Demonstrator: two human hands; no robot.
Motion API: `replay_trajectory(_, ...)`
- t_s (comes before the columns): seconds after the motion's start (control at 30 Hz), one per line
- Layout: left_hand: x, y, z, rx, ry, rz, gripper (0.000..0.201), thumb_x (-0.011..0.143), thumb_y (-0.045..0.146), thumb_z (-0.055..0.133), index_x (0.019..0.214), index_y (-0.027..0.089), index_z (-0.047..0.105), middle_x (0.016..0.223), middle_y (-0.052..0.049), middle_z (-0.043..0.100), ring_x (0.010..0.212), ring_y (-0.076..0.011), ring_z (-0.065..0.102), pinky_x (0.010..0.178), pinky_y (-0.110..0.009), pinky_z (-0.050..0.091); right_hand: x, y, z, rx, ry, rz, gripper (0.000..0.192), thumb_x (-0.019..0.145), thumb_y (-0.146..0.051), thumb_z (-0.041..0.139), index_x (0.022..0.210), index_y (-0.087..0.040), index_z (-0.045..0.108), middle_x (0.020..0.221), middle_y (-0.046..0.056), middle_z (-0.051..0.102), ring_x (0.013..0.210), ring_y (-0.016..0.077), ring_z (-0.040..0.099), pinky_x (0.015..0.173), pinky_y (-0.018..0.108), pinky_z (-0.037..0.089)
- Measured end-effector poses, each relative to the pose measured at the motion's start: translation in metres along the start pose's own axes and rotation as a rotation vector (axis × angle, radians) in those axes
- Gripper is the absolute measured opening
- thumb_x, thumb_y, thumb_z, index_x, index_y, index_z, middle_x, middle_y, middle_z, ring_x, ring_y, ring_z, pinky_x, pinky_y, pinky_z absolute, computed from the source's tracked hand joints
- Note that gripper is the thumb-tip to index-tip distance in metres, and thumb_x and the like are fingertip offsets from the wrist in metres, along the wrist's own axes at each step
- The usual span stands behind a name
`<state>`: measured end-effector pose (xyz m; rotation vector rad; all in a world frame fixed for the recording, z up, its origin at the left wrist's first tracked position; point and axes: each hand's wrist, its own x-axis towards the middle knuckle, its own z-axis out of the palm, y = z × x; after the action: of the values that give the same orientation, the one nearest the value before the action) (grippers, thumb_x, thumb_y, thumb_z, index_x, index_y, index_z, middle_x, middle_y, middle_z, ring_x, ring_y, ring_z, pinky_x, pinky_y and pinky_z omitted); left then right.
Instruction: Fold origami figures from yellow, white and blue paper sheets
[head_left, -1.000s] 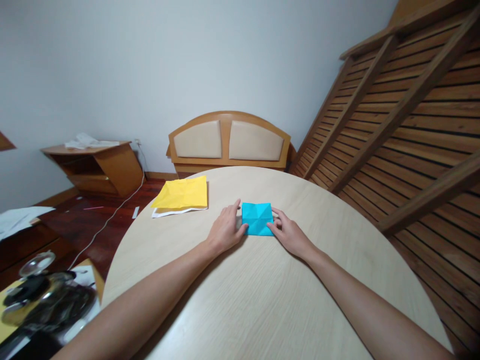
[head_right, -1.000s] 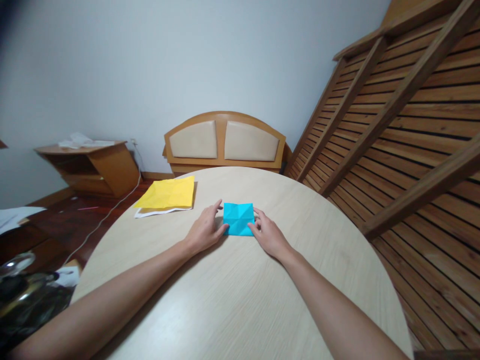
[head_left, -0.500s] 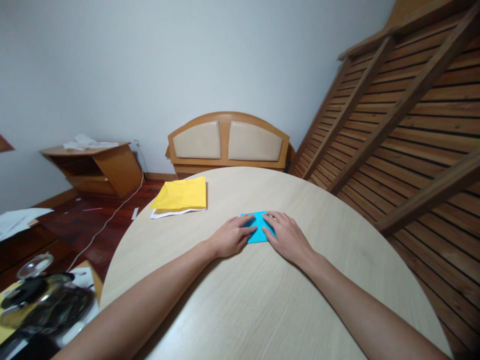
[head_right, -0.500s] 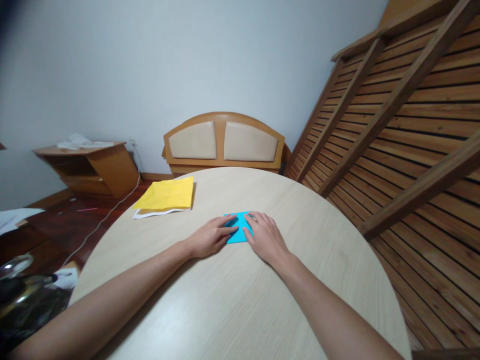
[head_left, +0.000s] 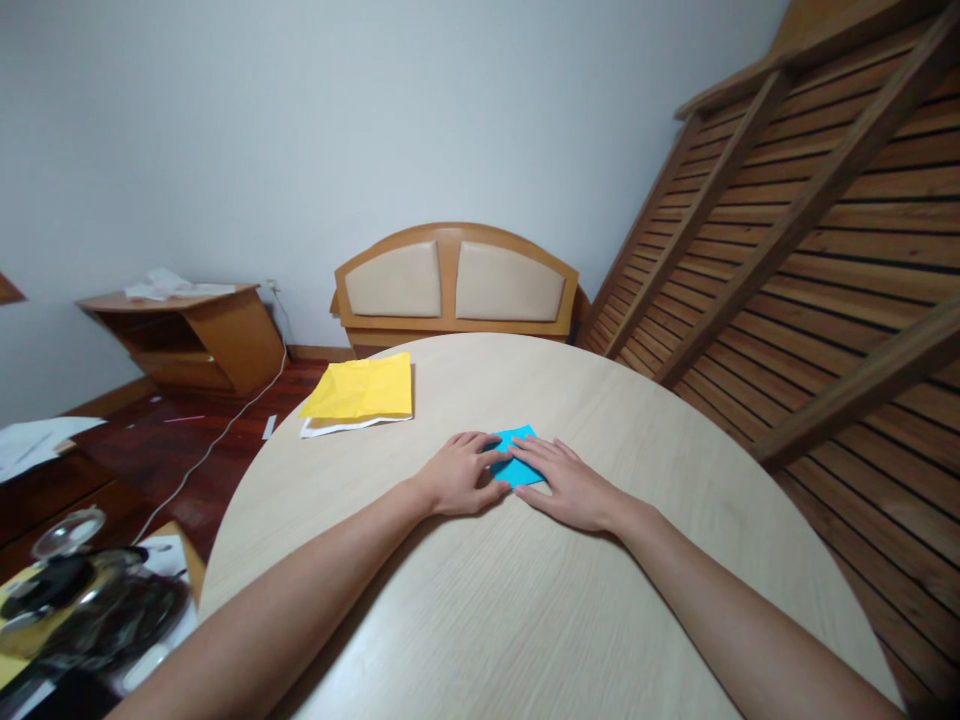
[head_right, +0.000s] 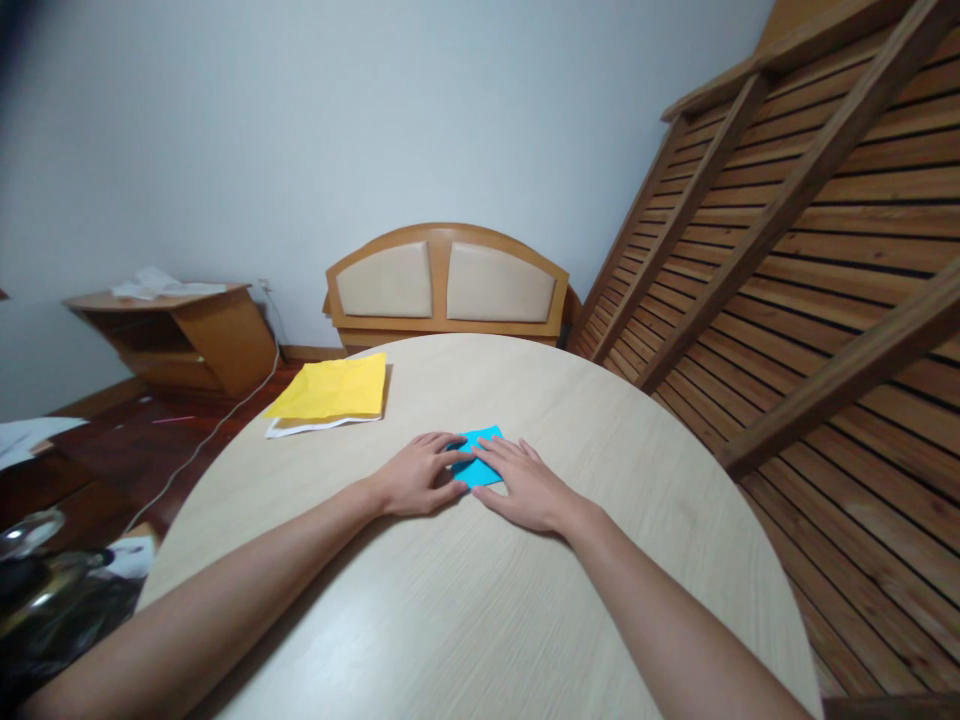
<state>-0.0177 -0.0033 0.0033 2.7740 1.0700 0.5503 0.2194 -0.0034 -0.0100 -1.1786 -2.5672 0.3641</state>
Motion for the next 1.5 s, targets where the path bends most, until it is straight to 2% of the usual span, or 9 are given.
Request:
replay_trajectory(0.13, 0.000, -0.002, 0.002, -0.009, 0.003, 0.021, 0.055, 0.085, 0.051, 0.063, 0.130, 0.018, 0.060, 0.139, -0.016, 0.056, 0.128, -0.0322, 0.053, 0.111, -0.050, 0.039, 0.000, 0.005, -0.006, -0.001, 0.040, -0.065, 0.061, 0.092, -0.057, 0.056, 0.143, -0.026, 0.052, 0.148, 0.009, 0.052, 0.139, 0.0303, 0.042, 0.116, 0.052, 0.031)
replay_trajectory(0.33, 0.001, -0.003, 0.001, 0.030, 0.004, 0.071, 0.034, 0.093, 0.043, 0.054, 0.114, 0.018, 0.064, 0.129, -0.013, 0.065, 0.124, -0.0280, 0.057, 0.108, -0.043, 0.044, 0.003, 0.001, -0.009, -0.032, 0.103, -0.115, 0.045, 0.094, -0.049, 0.057, 0.131, -0.023, 0.063, 0.136, 0.010, 0.063, 0.129, 0.0289, 0.054, 0.111, 0.050, 0.038)
replay_trajectory(0.47, 0.002, 0.002, -0.005, 0.084, -0.039, 0.062, 0.025, 0.098, 0.037, 0.044, 0.100, 0.022, 0.064, 0.106, -0.008, 0.072, 0.101, -0.0226, 0.068, 0.091, -0.035, 0.053, 0.005, -0.005, -0.013, -0.054, 0.119, -0.130, 0.031, 0.097, -0.042, 0.055, 0.119, -0.026, 0.069, 0.127, 0.006, 0.069, 0.120, 0.0272, 0.061, 0.108, 0.050, 0.041)
replay_trajectory(0.57, 0.002, 0.004, -0.006, 0.167, -0.049, 0.059, 0.025, 0.099, 0.033, 0.041, 0.098, 0.021, 0.063, 0.093, -0.007, 0.073, 0.083, -0.0206, 0.070, 0.075, -0.031, 0.053, 0.007, -0.009, -0.015, -0.093, 0.123, -0.142, 0.027, 0.101, -0.036, 0.049, 0.112, -0.026, 0.071, 0.117, 0.004, 0.074, 0.108, 0.0244, 0.068, 0.105, 0.049, 0.042)
replay_trajectory(0.7, 0.003, 0.004, -0.003, 0.250, 0.008, 0.084, 0.022, 0.099, 0.029, 0.044, 0.093, 0.021, 0.063, 0.085, -0.005, 0.074, 0.072, -0.0177, 0.069, 0.063, -0.025, 0.048, 0.009, -0.012, -0.014, -0.148, 0.183, -0.191, 0.029, 0.103, -0.030, 0.046, 0.102, -0.025, 0.074, 0.104, 0.003, 0.078, 0.096, 0.0211, 0.072, 0.104, 0.048, 0.043)
replay_trajectory(0.83, 0.003, 0.002, 0.002, 0.279, 0.113, 0.097, 0.026, 0.100, 0.027, 0.042, 0.087, 0.019, 0.063, 0.074, -0.003, 0.072, 0.062, -0.0147, 0.066, 0.055, -0.023, 0.043, 0.009, -0.013, -0.013, -0.188, 0.298, -0.280, 0.022, 0.100, -0.027, 0.052, 0.106, -0.024, 0.073, 0.106, 0.003, 0.078, 0.095, 0.0211, 0.072, 0.097, 0.042, 0.048)
replay_trajectory(0.97, 0.003, 0.003, 0.001, 0.311, 0.184, 0.183, 0.027, 0.097, 0.024, 0.043, 0.079, 0.019, 0.062, 0.067, -0.002, 0.069, 0.056, -0.0133, 0.062, 0.052, -0.022, 0.040, 0.007, -0.013, -0.017, -0.224, 0.324, -0.358, 0.019, 0.100, -0.026, 0.054, 0.103, -0.023, 0.073, 0.102, 0.003, 0.078, 0.091, 0.0201, 0.073, 0.090, 0.038, 0.051)
replay_trajectory(1.17, 0.004, 0.002, -0.004, 0.304, 0.232, 0.239, 0.024, 0.096, 0.020, 0.043, 0.085, 0.019, 0.063, 0.072, -0.001, 0.071, 0.059, -0.0121, 0.063, 0.053, -0.022, 0.042, 0.002, -0.001, -0.029, -0.250, 0.340, -0.426, 0.019, 0.099, -0.025, 0.055, 0.103, -0.021, 0.074, 0.099, 0.004, 0.079, 0.088, 0.0206, 0.074, 0.084, 0.038, 0.054)
replay_trajectory(1.5, 0.000, -0.020, -0.006, 0.243, 0.348, 0.241, 0.024, 0.100, 0.026, 0.046, 0.100, 0.021, 0.070, 0.077, -0.001, 0.075, 0.060, -0.0122, 0.067, 0.054, -0.021, 0.047, -0.008, 0.019, -0.046, -0.199, 0.397, -0.365, 0.021, 0.098, -0.028, 0.056, 0.105, -0.023, 0.075, 0.101, 0.005, 0.079, 0.091, 0.0225, 0.074, 0.082, 0.038, 0.058)
